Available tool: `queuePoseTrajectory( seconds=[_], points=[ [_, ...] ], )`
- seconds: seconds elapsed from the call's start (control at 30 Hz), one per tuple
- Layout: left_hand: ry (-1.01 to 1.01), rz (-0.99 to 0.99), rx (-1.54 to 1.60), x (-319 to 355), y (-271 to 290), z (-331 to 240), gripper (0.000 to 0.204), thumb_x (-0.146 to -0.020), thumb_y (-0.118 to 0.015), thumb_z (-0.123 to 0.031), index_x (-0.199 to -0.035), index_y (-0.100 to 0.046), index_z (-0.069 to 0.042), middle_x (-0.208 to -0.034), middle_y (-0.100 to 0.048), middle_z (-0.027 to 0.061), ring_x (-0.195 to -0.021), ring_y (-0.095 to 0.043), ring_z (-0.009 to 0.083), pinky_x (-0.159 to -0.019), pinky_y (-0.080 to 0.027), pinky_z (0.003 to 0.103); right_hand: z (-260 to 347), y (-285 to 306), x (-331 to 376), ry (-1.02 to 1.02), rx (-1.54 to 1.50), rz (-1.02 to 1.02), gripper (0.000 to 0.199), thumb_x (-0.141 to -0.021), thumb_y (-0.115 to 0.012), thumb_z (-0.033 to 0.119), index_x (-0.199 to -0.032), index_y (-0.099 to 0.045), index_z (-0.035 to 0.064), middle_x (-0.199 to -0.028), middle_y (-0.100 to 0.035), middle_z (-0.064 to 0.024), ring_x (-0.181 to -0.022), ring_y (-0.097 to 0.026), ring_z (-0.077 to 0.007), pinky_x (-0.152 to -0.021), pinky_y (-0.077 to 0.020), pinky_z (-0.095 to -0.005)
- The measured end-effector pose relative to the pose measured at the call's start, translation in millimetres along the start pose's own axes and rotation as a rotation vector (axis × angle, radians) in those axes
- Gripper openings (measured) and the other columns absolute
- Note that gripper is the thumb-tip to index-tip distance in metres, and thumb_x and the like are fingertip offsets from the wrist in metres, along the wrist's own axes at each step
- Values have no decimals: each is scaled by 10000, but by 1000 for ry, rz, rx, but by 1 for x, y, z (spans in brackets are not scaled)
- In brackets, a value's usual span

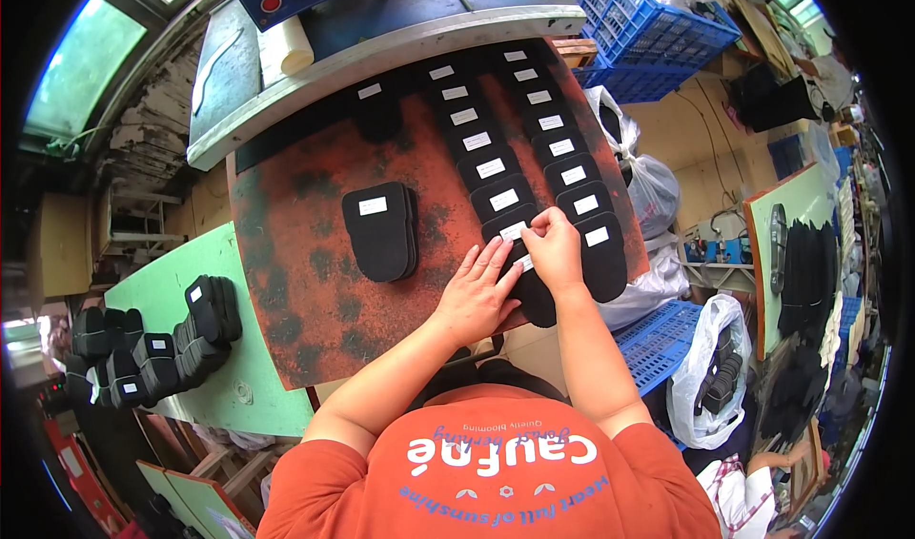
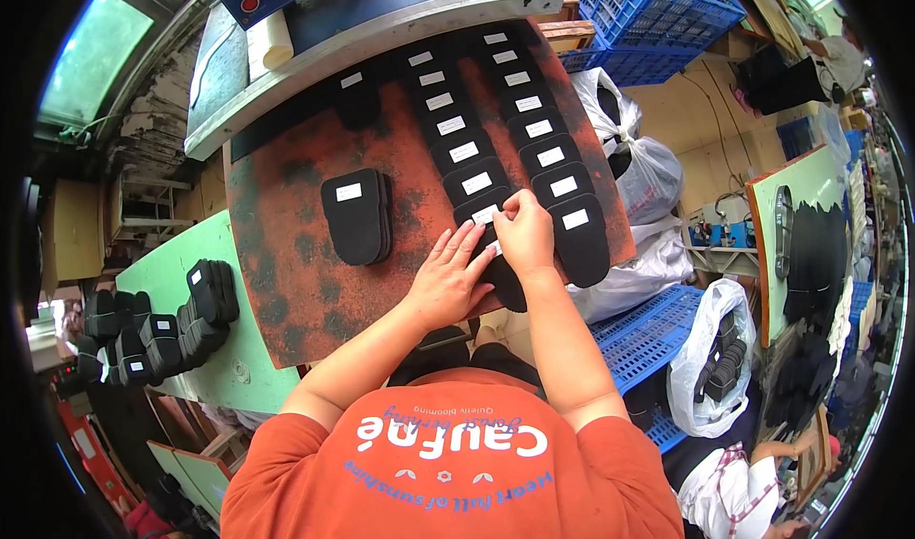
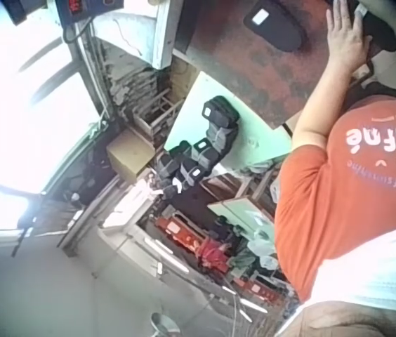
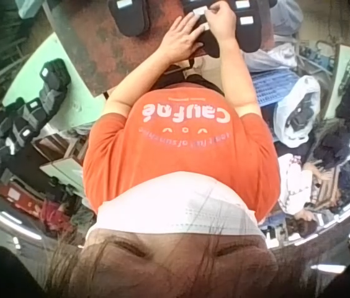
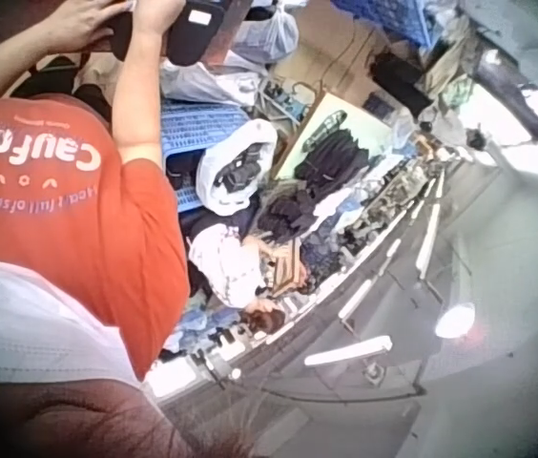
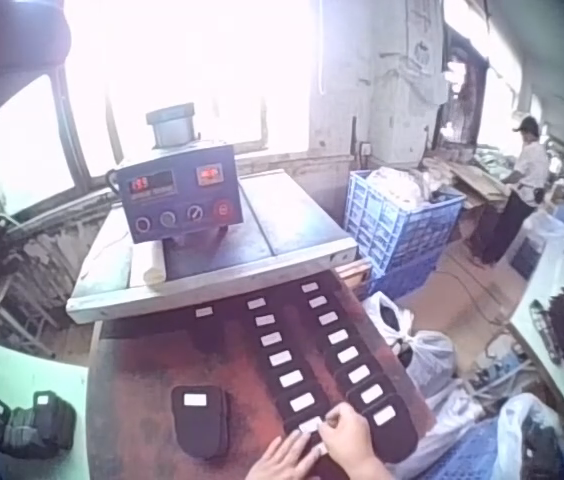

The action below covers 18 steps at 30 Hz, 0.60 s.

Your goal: Stacking and organizing black shoe components on a workstation next to a heat press machine.

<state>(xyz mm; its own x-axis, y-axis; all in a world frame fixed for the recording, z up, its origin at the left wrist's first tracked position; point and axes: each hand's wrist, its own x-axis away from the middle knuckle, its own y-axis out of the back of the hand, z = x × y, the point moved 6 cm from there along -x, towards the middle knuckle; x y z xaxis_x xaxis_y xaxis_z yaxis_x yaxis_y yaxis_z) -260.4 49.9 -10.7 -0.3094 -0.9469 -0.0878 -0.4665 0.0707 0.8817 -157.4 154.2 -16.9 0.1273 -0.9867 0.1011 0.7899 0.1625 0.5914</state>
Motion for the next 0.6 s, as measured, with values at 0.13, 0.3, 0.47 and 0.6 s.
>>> queuePoseTrajectory(
  seconds=[0.13,0.3,0.47,0.6],
  points=[
    [0,4,-15,0,0,-1,516,-796,-607,-302,-1252,-491,-88,-1408,-307,173,-1337,-240,317,-1087,-188,465,-3,0,0,-45,-5,-60,194,-706,-688,98,-817,-552,14,-680,-627,-118,-647,-632,-253,-627,-494,-342],
    [6,24,-16,0,-1,0,529,-800,-604,-304,-1268,-475,-97,-1407,-307,173,-1336,-244,316,-1087,-188,468,-2,0,0,-80,25,-71,207,-706,-689,100,-825,-539,22,-693,-636,-113,-666,-641,-263,-634,-498,-357],
    [7,26,-22,-1,-2,0,546,-801,-603,-304,-1288,-453,-109,-1404,-312,173,-1333,-249,317,-1086,-191,471,1,-2,-2,-113,125,-59,254,-703,-699,125,-859,-522,32,-683,-629,-103,-670,-639,-279,-648,-498,-379],
    [9,23,-35,0,-1,0,550,-804,-599,-307,-1295,-445,-113,-1402,-317,171,-1332,-251,315,-1084,-195,469,-1,-3,-3,-116,140,-58,274,-701,-708,139,-872,-520,35,-695,-616,-104,-691,-633,-284,-656,-492,-385]
  ],
)
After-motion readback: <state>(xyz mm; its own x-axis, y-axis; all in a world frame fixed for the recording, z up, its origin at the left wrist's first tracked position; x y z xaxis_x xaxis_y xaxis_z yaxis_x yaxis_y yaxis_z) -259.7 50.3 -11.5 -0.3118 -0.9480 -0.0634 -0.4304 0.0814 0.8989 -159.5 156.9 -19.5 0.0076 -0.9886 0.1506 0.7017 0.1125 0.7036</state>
